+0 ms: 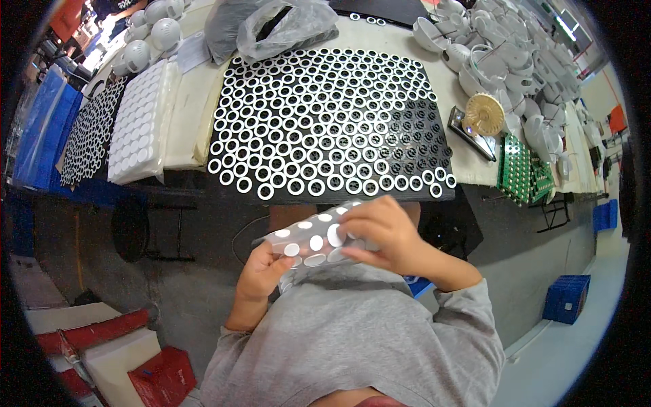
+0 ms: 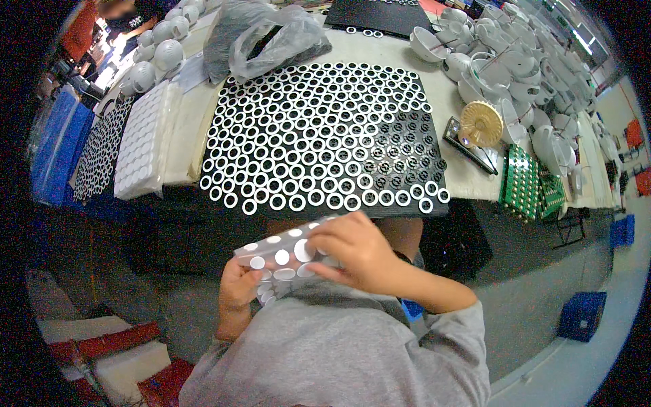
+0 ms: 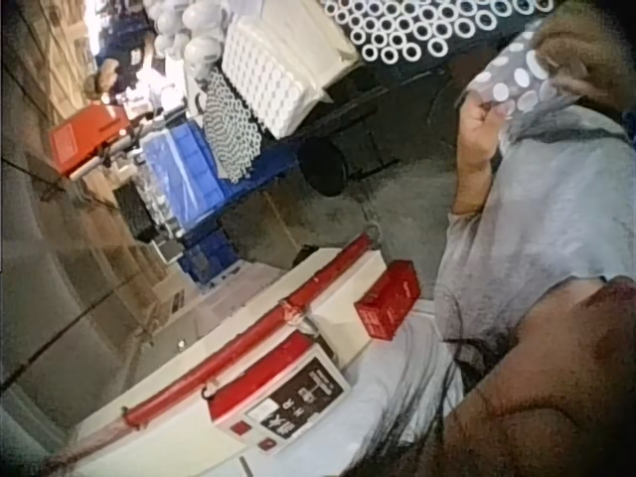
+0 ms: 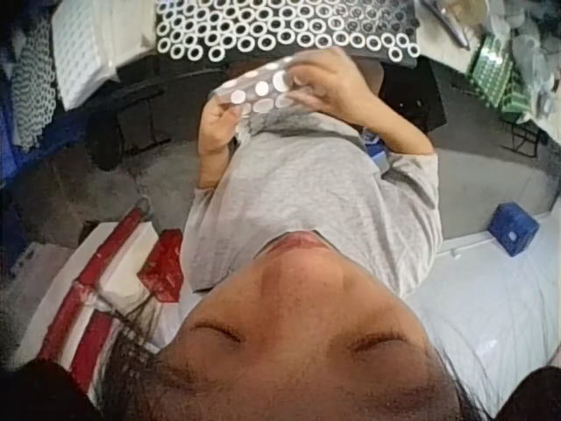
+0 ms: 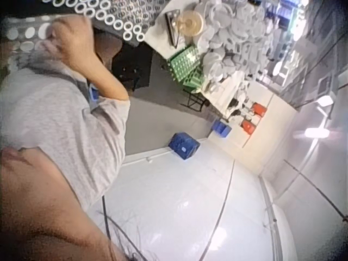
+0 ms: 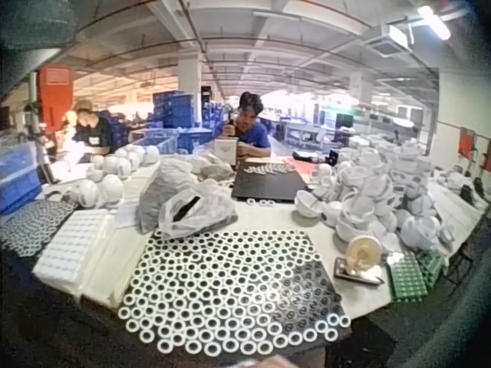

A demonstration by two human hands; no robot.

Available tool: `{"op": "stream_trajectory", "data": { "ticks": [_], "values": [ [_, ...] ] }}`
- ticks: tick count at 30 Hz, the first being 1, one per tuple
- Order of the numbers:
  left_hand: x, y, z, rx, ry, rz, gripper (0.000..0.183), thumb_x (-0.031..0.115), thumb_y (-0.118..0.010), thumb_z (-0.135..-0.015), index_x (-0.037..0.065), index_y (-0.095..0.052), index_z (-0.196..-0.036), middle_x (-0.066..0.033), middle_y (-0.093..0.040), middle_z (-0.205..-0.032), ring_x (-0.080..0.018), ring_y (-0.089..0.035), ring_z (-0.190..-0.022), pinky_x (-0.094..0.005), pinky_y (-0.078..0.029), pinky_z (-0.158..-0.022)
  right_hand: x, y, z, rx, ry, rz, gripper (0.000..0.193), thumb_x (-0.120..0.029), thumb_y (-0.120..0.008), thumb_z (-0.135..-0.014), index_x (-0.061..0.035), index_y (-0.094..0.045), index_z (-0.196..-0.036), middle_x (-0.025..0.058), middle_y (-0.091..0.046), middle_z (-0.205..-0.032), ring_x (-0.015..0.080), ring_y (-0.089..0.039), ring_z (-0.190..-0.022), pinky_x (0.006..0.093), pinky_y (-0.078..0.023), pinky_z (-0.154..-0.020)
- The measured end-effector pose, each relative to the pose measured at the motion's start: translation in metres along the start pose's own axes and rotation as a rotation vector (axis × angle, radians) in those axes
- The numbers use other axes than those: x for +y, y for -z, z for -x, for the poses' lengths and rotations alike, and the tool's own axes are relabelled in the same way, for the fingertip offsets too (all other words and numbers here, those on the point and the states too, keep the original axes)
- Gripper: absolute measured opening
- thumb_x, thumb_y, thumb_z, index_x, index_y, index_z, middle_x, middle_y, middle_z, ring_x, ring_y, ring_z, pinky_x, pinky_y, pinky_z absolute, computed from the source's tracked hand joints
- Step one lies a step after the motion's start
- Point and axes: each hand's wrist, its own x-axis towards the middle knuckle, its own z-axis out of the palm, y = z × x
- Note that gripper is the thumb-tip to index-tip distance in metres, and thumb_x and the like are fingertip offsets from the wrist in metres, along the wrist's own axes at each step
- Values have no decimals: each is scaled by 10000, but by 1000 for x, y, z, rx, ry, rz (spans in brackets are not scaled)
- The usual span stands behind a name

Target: The person places white circular washers from a sheet onto a black perforated tray. The person holds the sheet in their left hand and uses their right hand to pick and place the washers one by one into the holes of the tray.

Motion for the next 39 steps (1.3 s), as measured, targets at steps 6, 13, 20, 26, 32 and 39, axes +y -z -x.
{"op": "stream_trajectory", "data": {
  "ticks": [6,13,20,26,32,39],
  "values": [
    [10,-7,5,-50,47,-115,377,41,-462,-841,-67,-393,-1195,-123,-492,-1161,-182,-469,-1069,-293,-339,-917,0,-14,6,-15,-56,-180,154,-121,-683,-673,-62,-626,-803,51,-623,-759,195,-589,-662,284,-429,-613],
    [23,-23,-4,-92,120,-143,361,44,-429,-853,-65,-395,-1195,-122,-478,-1179,-180,-440,-1100,-286,-314,-937,3,-11,9,-47,-121,-221,84,-56,-624,-712,-21,-611,-787,89,-606,-722,233,-592,-667,320,-472,-560],
    [22,-26,-9,-43,144,-112,366,53,-434,-865,-56,-379,-1210,-112,-486,-1165,-168,-451,-1081,-277,-324,-924,19,14,5,-59,-459,-309,78,-66,-611,-727,4,-588,-751,92,-570,-703,189,-565,-615,282,-454,-544],
    [3,-5,-5,-60,14,-124,317,44,-448,-863,-52,-406,-1162,-98,-522,-1107,-143,-479,-1029,-269,-347,-895,73,41,13,96,-616,-36,102,-78,-606,-741,17,-599,-779,98,-557,-723,183,-539,-624,272,-426,-568],
    [-1,-2,-5,-40,7,-49,314,53,-462,-863,-52,-409,-1154,-99,-524,-1103,-139,-478,-1030,-268,-348,-892,100,32,27,117,-648,134,116,-100,-615,-731,11,-594,-757,119,-535,-722,264,-535,-674,328,-429,-603],
    [-1,-1,-6,-38,16,-51,337,57,-463,-862,-56,-394,-1172,-99,-515,-1116,-138,-474,-1031,-269,-348,-892,105,27,30,149,-690,284,130,-130,-626,-717,-5,-593,-723,125,-524,-726,296,-531,-705,363,-429,-618]
  ]
}}
